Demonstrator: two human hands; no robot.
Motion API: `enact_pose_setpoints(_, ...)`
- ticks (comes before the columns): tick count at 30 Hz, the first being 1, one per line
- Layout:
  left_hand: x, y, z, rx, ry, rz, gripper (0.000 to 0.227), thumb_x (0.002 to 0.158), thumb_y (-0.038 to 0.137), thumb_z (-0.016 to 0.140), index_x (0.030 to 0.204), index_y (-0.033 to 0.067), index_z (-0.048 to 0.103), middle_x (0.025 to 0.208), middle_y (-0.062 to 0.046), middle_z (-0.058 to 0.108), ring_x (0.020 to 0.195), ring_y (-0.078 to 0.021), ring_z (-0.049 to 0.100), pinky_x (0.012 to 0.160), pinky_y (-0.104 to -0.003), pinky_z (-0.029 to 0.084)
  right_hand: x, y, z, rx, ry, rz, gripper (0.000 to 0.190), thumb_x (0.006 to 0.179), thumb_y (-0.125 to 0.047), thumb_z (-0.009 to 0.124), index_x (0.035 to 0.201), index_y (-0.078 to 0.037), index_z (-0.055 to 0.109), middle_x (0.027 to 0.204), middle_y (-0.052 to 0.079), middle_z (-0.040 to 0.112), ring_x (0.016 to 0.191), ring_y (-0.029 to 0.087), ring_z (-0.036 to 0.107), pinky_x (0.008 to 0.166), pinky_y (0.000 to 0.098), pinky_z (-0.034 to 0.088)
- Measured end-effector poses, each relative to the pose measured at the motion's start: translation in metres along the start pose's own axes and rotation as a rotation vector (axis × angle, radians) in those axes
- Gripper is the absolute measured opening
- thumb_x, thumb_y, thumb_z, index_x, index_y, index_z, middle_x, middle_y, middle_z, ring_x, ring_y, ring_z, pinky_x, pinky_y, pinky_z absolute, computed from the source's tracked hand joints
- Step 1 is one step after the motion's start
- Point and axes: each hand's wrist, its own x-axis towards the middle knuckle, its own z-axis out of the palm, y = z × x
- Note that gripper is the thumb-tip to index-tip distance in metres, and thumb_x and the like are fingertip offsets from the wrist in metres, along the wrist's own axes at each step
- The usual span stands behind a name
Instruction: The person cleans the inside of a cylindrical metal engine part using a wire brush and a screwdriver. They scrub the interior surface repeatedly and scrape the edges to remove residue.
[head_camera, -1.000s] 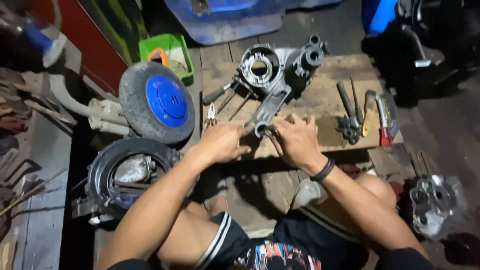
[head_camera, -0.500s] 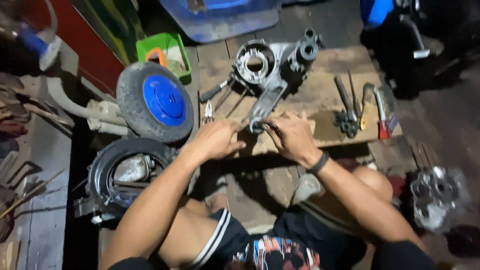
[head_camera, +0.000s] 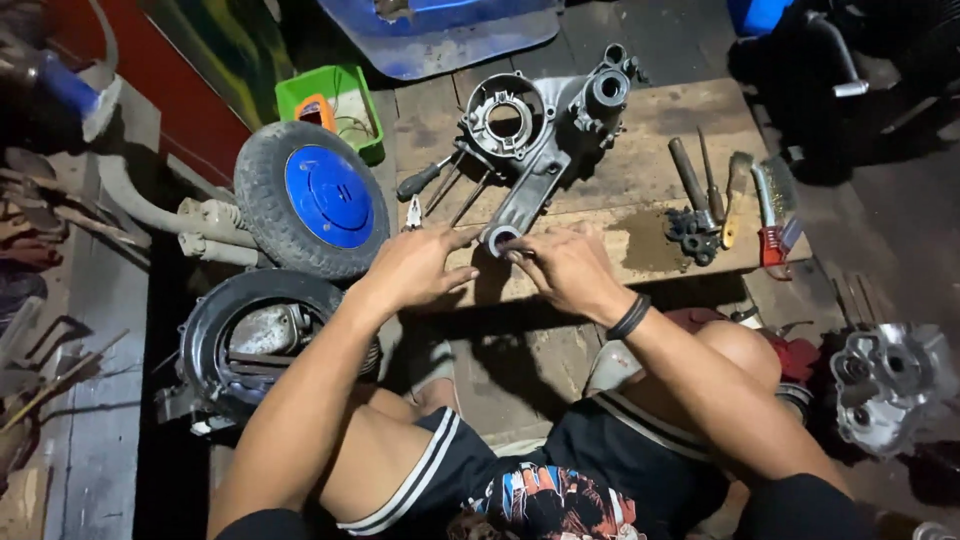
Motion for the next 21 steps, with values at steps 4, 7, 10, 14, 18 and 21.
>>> enact_pose_setpoints(4,-0.002,0.000,-0.002,0.044,0.054,0.010,0.051,0.091,0.041,0.065,0.135,0.0154,0.065,0.108,-0.012,0.074,0.105,-0.0372,0.070,0.088,-0.053,0.057,-0.010,0.031,-0.001,-0.140,0.055,0.002,0.022,0.104,-0.035,0.055,0.108,-0.021,0.072,0.084,0.004,0.076,0.085,0.028,0.071,0.079,0.0501,0.045)
enact_pose_setpoints(7,0.000,0.008,0.000,0.075,0.121,0.047,0.043,0.094,0.041,0.062,0.129,0.0166,0.068,0.100,-0.008,0.074,0.099,-0.0326,0.072,0.083,-0.049,0.059,-0.011,0.041,-0.022,-0.115,0.241,-0.021,0.014,0.102,-0.032,0.064,0.106,-0.023,0.074,0.082,0.000,0.075,0.080,0.025,0.070,0.075,0.0440,0.047)
enact_pose_setpoints(10,0.006,0.019,0.008,0.159,0.097,0.113,0.038,0.099,0.039,0.056,0.128,0.0171,0.068,0.098,-0.006,0.074,0.095,-0.0267,0.072,0.082,-0.041,0.060,-0.016,0.054,-0.033,-0.012,0.346,-0.009,0.012,0.101,-0.026,0.066,0.105,-0.020,0.075,0.078,-0.001,0.071,0.074,0.026,0.067,0.068,0.0413,0.051)
enact_pose_setpoints(14,0.015,0.022,0.031,0.332,0.020,0.091,0.048,0.091,0.043,0.061,0.132,0.0165,0.062,0.096,-0.012,0.073,0.087,-0.0375,0.074,0.077,-0.054,0.060,-0.017,0.031,-0.060,0.070,0.404,-0.006,0.012,0.104,-0.018,0.064,0.102,-0.012,0.075,0.077,0.005,0.070,0.070,0.032,0.067,0.066,0.0412,0.051)
enact_pose_setpoints(18,0.034,0.011,0.070,0.362,-0.074,0.007,0.054,0.087,0.049,0.061,0.129,0.0148,0.061,0.088,-0.014,0.074,0.084,-0.0387,0.075,0.073,-0.055,0.060,-0.029,0.033,-0.054,0.038,0.370,0.016,0.014,0.103,-0.022,0.064,0.107,-0.014,0.075,0.080,0.004,0.071,0.074,0.028,0.068,0.072,0.0396,0.049)
enact_pose_setpoints(21,0.052,0.003,0.096,0.328,-0.072,-0.017,0.052,0.084,0.047,0.065,0.119,0.0096,0.065,0.084,-0.016,0.073,0.081,-0.0401,0.075,0.069,-0.053,0.060,-0.031,0.033,-0.050,0.025,0.352,0.018,0.014,0.102,-0.023,0.066,0.108,-0.016,0.076,0.083,0.002,0.073,0.076,0.026,0.068,0.075,0.0388,0.049)
